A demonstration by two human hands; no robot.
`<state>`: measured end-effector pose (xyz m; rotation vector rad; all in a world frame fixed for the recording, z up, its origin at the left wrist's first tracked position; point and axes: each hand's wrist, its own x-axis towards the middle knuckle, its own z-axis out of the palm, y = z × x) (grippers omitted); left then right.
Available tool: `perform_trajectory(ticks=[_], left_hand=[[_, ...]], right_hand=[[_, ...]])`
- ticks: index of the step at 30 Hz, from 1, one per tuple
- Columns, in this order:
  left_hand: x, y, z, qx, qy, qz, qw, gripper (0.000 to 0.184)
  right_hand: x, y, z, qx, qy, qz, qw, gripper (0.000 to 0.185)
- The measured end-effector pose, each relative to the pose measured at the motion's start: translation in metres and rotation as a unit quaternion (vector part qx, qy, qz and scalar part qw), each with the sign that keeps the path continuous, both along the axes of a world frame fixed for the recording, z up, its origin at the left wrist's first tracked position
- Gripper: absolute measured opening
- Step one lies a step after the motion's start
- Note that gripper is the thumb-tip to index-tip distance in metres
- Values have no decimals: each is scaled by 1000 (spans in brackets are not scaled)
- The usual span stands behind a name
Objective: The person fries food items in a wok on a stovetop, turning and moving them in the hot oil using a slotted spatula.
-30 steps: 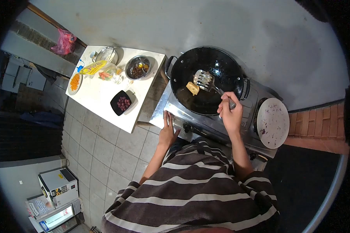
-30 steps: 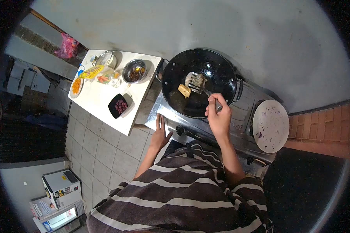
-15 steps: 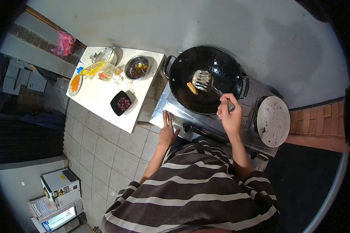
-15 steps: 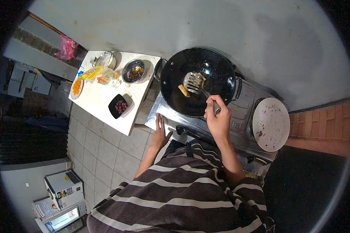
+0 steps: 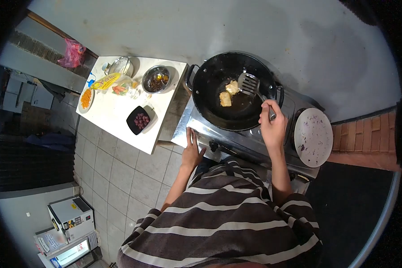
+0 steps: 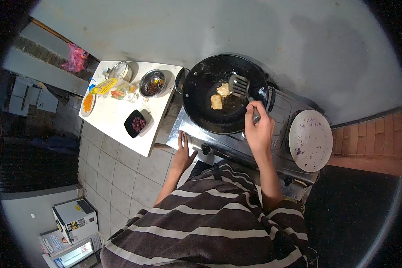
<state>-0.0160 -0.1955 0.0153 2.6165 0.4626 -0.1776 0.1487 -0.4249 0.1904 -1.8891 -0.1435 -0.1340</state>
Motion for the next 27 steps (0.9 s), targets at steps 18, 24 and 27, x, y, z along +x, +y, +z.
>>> perform_trajectory(ticks=[18,24,27], left_hand=[[-2,-1,-10,3,-16,15,1000,108],[-4,4,-12,11,-30,-8,999,106],[-5,5,-10,18,-31,-13,999,106]], right_hand=[[63,18,36,-204,-17,60,977,18],[64,8,20,-185,24,106,977,17],[64,6,9,-183,4,122,976,19]])
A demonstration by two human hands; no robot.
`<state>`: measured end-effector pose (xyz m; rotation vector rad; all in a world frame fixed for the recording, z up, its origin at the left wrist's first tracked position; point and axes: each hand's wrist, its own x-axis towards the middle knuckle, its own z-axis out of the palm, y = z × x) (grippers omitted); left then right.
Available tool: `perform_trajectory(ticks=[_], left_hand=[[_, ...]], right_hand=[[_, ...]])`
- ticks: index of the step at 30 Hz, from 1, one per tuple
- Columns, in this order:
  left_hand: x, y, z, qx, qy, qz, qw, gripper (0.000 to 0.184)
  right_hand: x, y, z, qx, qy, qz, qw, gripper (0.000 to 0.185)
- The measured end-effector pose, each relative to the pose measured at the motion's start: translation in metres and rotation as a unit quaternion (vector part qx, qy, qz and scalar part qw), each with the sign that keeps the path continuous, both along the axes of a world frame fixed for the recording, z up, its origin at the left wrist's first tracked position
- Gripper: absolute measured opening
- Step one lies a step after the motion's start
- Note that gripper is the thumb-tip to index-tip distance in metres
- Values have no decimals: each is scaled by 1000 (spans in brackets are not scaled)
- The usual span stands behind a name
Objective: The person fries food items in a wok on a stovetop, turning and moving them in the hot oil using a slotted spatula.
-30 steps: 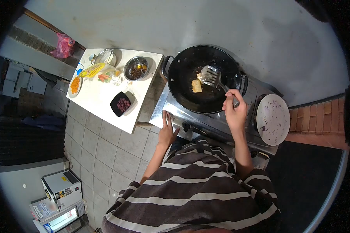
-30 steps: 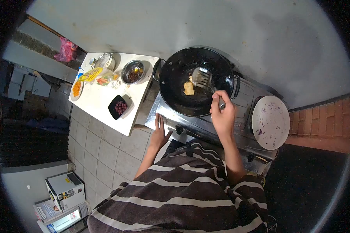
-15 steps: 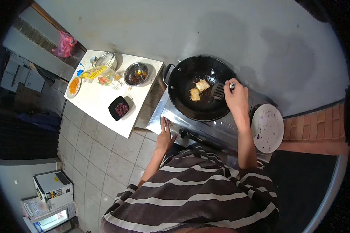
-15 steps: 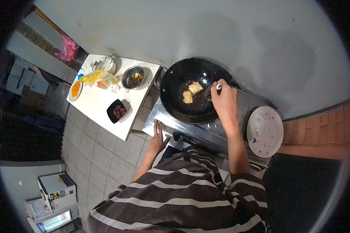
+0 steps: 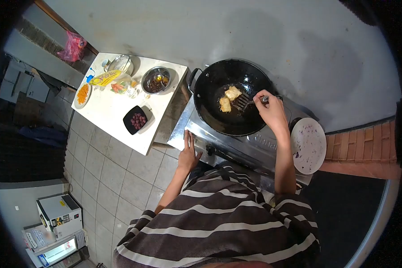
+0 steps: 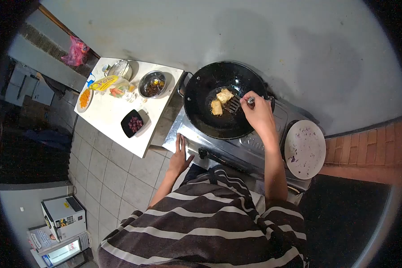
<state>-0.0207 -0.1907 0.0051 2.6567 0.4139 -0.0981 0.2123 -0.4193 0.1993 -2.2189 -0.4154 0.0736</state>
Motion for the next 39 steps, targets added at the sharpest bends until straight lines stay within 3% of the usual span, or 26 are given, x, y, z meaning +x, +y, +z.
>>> perform_trajectory(ticks=[2,7,14,16,28,35,39], left_hand=[[0,-1,2,2,2,0,1000,107],[1,-1,-1,4,-1,3,1000,108],[5,-2,9,-43,55,13,997,106],[2,-4,3,3,-1,8,1000,109],[7,-6,17,-34,76,21,996,107],[6,-6,12,-35,72,22,997,106],[3,-5,0,20,27,6,999,109]], right_hand=[[0,0,-4,5,-18,7,1000,20],[0,7,6,73,74,-63,993,21],[7,10,14,107,52,-71,990,24],[7,11,15,113,57,-76,989,24],[4,24,23,132,53,-30,989,19],[6,28,26,150,29,-21,988,21],[6,29,27,154,33,-19,987,20]])
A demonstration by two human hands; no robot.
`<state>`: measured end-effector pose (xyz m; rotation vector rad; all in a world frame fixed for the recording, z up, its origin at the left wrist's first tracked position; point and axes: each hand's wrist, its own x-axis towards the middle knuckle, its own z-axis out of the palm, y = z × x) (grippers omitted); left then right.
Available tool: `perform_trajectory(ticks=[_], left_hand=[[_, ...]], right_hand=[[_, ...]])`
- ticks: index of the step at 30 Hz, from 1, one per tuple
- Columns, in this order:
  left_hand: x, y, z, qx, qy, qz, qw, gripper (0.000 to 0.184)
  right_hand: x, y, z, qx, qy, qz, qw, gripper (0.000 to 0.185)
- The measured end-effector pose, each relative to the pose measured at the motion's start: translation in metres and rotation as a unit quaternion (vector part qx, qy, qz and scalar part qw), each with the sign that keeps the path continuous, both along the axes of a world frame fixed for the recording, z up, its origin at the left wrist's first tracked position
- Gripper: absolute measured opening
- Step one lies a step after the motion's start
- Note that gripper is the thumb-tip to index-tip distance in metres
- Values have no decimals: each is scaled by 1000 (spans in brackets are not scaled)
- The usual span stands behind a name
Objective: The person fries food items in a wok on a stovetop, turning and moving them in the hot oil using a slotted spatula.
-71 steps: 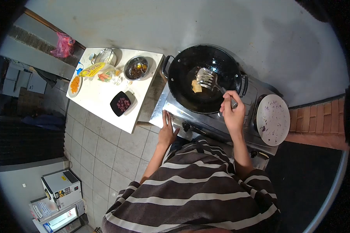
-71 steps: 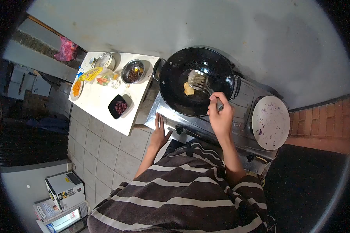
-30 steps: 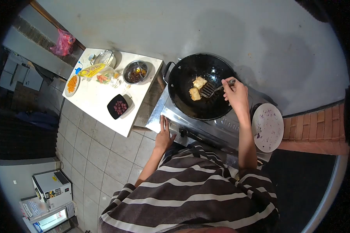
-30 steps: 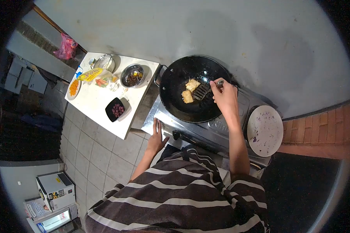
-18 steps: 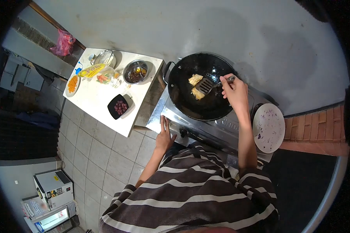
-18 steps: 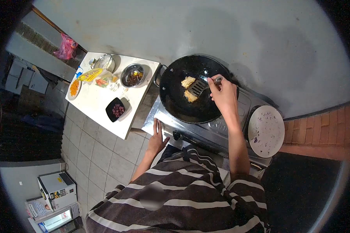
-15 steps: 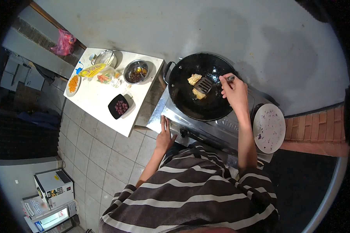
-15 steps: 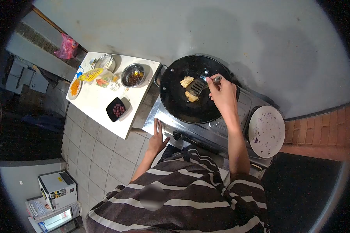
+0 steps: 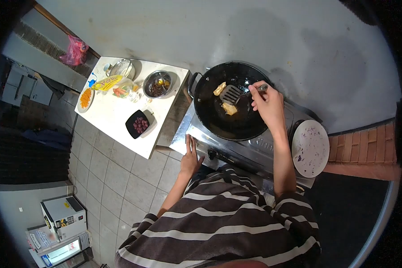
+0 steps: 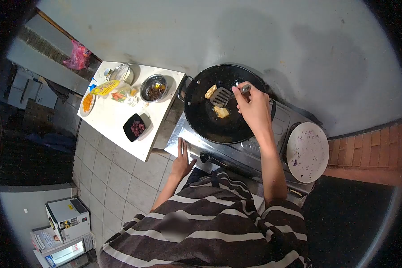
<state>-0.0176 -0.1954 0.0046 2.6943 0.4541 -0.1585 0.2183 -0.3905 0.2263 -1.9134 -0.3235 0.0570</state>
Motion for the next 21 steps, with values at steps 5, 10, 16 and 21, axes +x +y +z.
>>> perform_trajectory(ticks=[5,10,16,21], left_hand=[[0,0,0,1,-3,0,1000,109],[2,-3,10,-1,13,6,1000,109],[1,-2,7,-8,-9,0,1000,108],[3,-2,14,-10,26,4,1000,108]], right_hand=[[0,0,1,6,-1,3,1000,19],[1,1,3,14,-11,13,1000,18],[5,0,3,33,-1,18,999,18],[5,-13,8,15,-38,-12,999,18]])
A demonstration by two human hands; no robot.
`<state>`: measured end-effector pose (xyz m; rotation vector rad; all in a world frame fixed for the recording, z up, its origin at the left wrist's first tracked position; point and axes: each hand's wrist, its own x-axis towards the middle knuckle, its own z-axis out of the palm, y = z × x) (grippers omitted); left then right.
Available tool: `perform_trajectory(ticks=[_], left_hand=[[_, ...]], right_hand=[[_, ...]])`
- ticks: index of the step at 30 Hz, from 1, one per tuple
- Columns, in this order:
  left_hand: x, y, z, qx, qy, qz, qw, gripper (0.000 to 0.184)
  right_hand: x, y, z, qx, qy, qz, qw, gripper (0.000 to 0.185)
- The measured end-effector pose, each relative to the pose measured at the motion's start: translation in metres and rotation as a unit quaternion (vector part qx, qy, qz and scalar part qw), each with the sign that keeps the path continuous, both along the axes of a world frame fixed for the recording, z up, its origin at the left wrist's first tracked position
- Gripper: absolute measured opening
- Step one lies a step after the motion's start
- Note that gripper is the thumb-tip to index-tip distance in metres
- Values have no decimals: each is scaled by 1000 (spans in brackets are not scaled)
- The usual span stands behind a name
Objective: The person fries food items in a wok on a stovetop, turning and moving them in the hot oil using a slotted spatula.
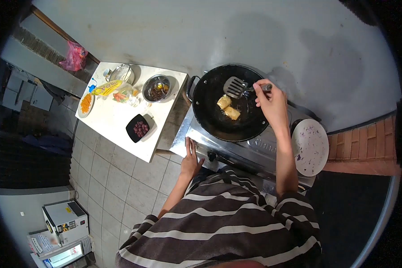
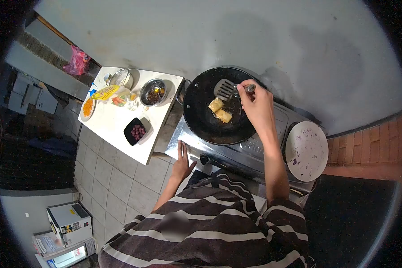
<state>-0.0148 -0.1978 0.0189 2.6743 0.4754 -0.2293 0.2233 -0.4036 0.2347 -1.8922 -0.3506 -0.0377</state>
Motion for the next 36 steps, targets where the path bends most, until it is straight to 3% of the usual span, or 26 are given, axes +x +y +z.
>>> perform_trajectory(ticks=[15,26,32,36], left_hand=[[-1,1,-9,-2,-21,-3,1000,112],[-5,8,-23,11,-54,-26,998,110],[-7,8,-23,-17,-66,-20,997,109],[-3,8,-1,-41,7,-22,999,111]], right_hand=[[-10,-16,-26,-98,-127,-10,987,10],[-16,-31,-17,-165,-57,-13,984,9],[-33,-40,-51,-93,25,-39,995,11],[-43,-42,-57,-11,81,-43,996,11]])
